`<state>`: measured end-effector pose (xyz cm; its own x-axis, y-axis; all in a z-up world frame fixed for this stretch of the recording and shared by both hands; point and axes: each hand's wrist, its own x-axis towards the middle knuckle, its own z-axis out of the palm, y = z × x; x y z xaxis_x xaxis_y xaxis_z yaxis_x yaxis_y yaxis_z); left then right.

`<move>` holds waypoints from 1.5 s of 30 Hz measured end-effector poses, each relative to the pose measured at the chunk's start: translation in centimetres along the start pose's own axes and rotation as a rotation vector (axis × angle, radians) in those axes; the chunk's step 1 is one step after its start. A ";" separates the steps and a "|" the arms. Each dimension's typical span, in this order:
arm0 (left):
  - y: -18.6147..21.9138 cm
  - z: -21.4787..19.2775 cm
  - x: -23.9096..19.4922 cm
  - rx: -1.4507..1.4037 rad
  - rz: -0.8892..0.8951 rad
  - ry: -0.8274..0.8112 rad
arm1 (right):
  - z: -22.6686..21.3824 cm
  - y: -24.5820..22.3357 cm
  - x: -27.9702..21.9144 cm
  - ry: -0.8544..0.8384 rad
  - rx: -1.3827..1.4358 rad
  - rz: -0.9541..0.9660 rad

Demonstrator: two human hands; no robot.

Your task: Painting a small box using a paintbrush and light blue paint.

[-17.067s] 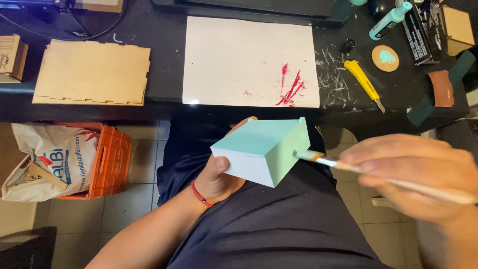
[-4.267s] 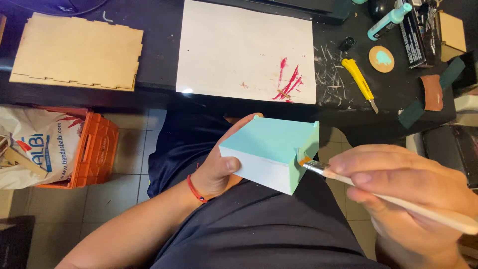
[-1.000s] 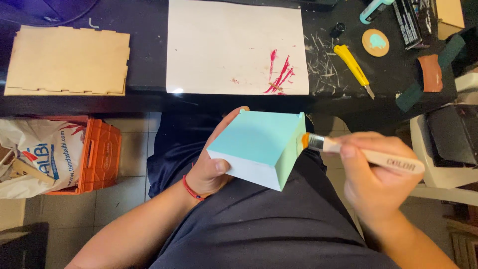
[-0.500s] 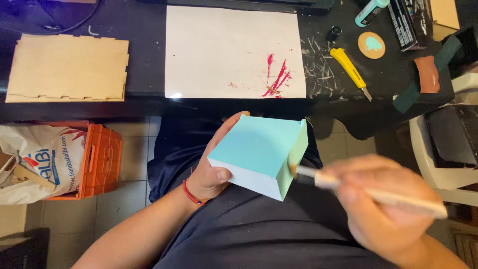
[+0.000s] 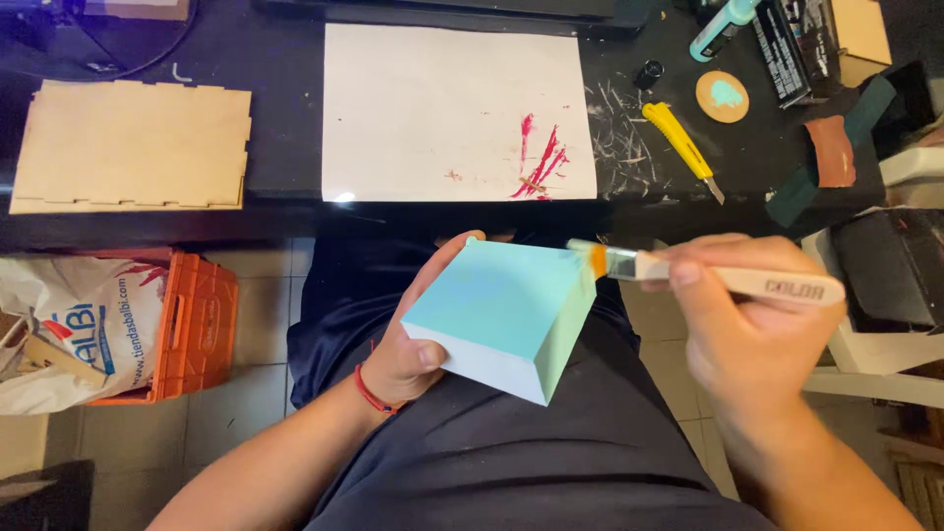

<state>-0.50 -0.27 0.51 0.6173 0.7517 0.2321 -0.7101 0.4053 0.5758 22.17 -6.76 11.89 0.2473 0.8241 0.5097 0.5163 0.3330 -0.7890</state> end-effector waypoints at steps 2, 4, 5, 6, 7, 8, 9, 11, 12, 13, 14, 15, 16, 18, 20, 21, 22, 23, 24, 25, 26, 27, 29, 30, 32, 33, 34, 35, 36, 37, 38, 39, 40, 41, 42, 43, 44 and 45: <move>0.3 0.6 0.1 -0.025 -0.003 0.019 | -0.3 0.8 -0.1 0.071 0.073 0.030; 0.1 0.2 0.1 -0.047 -0.015 0.015 | -0.8 1.4 0.2 0.102 0.053 0.029; 0.0 0.1 0.1 -0.070 -0.025 0.009 | -1.1 1.6 0.3 0.132 0.030 0.027; 0.1 0.2 0.2 -0.070 -0.028 0.005 | -1.8 1.9 0.2 0.136 0.028 0.027; 0.2 0.3 0.2 -0.101 -0.049 -0.009 | -2.3 2.2 0.1 0.156 0.073 0.031; 0.3 0.4 0.2 -0.132 -0.069 -0.024 | -2.7 2.4 0.1 0.175 0.118 0.036; 0.2 0.1 0.3 -0.128 -0.065 -0.021 | -3.2 2.8 -0.2 0.172 0.124 0.034; 0.1 -0.4 0.3 -0.322 -0.168 -0.012 | -4.2 3.3 -1.0 0.133 0.215 -0.136; -0.3 -0.3 0.5 -0.318 -0.171 -0.009 | -4.8 3.6 -1.7 0.135 0.220 -0.134; -0.3 -0.3 0.6 -0.352 -0.107 -0.049 | -5.0 4.0 -2.3 0.110 0.199 -0.233; -0.3 -0.4 0.6 -0.384 -0.043 -0.088 | -5.1 4.4 -3.0 0.086 0.179 -0.334; 0.0 -0.2 0.6 -0.361 -0.029 -0.074 | -4.9 3.9 -3.0 0.082 0.208 -0.337; 0.2 0.0 0.6 -0.386 -0.076 -0.074 | -4.6 3.4 -3.0 -0.032 0.111 -0.449; 0.0 -0.5 0.7 -0.405 -0.129 -0.064 | -4.5 1.5 -1.8 -0.139 0.018 -0.554; -0.7 -1.3 0.6 -0.348 -0.034 -0.122 | -5.0 -1.8 0.4 -0.701 -0.146 -0.596; -0.3 -1.1 0.6 -0.341 -0.037 -0.123 | -4.4 -2.1 -0.2 -0.695 -0.143 -0.598; 0.1 -1.0 0.6 -0.342 -0.098 -0.090 | -3.7 -2.5 -0.8 -0.620 -0.110 -0.561; 0.5 -0.9 0.5 -0.344 -0.154 -0.054 | -3.0 -2.9 -1.3 -0.551 -0.075 -0.527; 0.7 -0.9 0.6 -0.337 -0.150 -0.054 | -3.5 -2.0 -1.5 -0.549 -0.071 -0.533; 0.7 -0.9 0.7 -0.362 -0.142 -0.033 | -4.2 -1.3 -2.0 -0.558 -0.049 -0.540; 0.6 -0.8 0.7 -0.387 -0.133 -0.012 | -4.9 -0.5 -2.5 -0.567 -0.028 -0.548; 0.7 -0.9 0.8 -0.389 -0.136 -0.016 | -6.2 0.7 -2.7 -0.565 -0.033 -0.546; 0.9 -1.1 1.1 -0.344 -0.180 -0.035 | -8.7 3.1 -3.1 -0.557 -0.022 -0.556; 0.9 -1.1 1.3 -0.341 -0.179 -0.042 | -8.4 3.7 -3.9 -0.554 -0.026 -0.562; 0.7 -1.2 1.6 -0.322 -0.190 -0.056 | -7.9 4.8 -5.7 -0.201 0.131 -0.417; 0.8 -1.1 1.7 -0.322 -0.190 -0.061 | -8.0 4.2 -4.8 -0.199 0.128 -0.419; 0.8 -1.0 1.8 -0.323 -0.202 -0.056 | -8.1 3.6 -3.8 -0.292 0.135 -0.433; 0.7 -0.9 2.0 -0.327 -0.217 -0.052 | -8.3 3.0 -2.9 -0.386 0.139 -0.440; 0.6 -0.8 2.1 -0.330 -0.220 -0.057 | -7.8 2.0 -2.1 -0.384 0.132 -0.439; 0.5 -0.8 2.0 -0.333 -0.226 -0.058 | -7.3 1.1 -1.3 -0.427 0.113 -0.465; 0.4 -0.8 1.9 -0.335 -0.233 -0.059 | -6.7 0.3 -0.5 -0.471 0.095 -0.491; 0.3 -0.8 2.0 -0.338 -0.230 -0.052 | -6.2 -0.4 0.0 -0.476 0.099 -0.489; 0.2 -0.8 2.0 -0.338 -0.235 -0.048 | -5.7 -1.0 0.6 -0.506 0.078 -0.492; 0.3 -0.8 2.0 -0.336 -0.237 -0.042 | -5.1 -1.7 1.2 -0.537 0.060 -0.497; 0.4 -0.9 1.7 -0.337 -0.232 -0.033 | -5.4 0.0 1.1 -0.545 0.067 -0.496; 0.4 -1.1 1.7 -0.329 -0.228 -0.075 | -5.9 1.6 0.9 -0.486 0.066 -0.448; 0.4 -1.2 1.7 -0.320 -0.225 -0.116 | -6.3 3.1 0.8 -0.428 0.065 -0.399; 0.4 -1.0 1.7 -0.324 -0.213 -0.122 | -6.6 3.9 -0.2 -0.437 0.059 -0.408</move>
<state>-0.07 1.64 0.35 0.7839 0.5738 0.2371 -0.6199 0.7031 0.3483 29.58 -8.61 10.99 -0.3281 0.7321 0.5970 0.4488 0.6769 -0.5835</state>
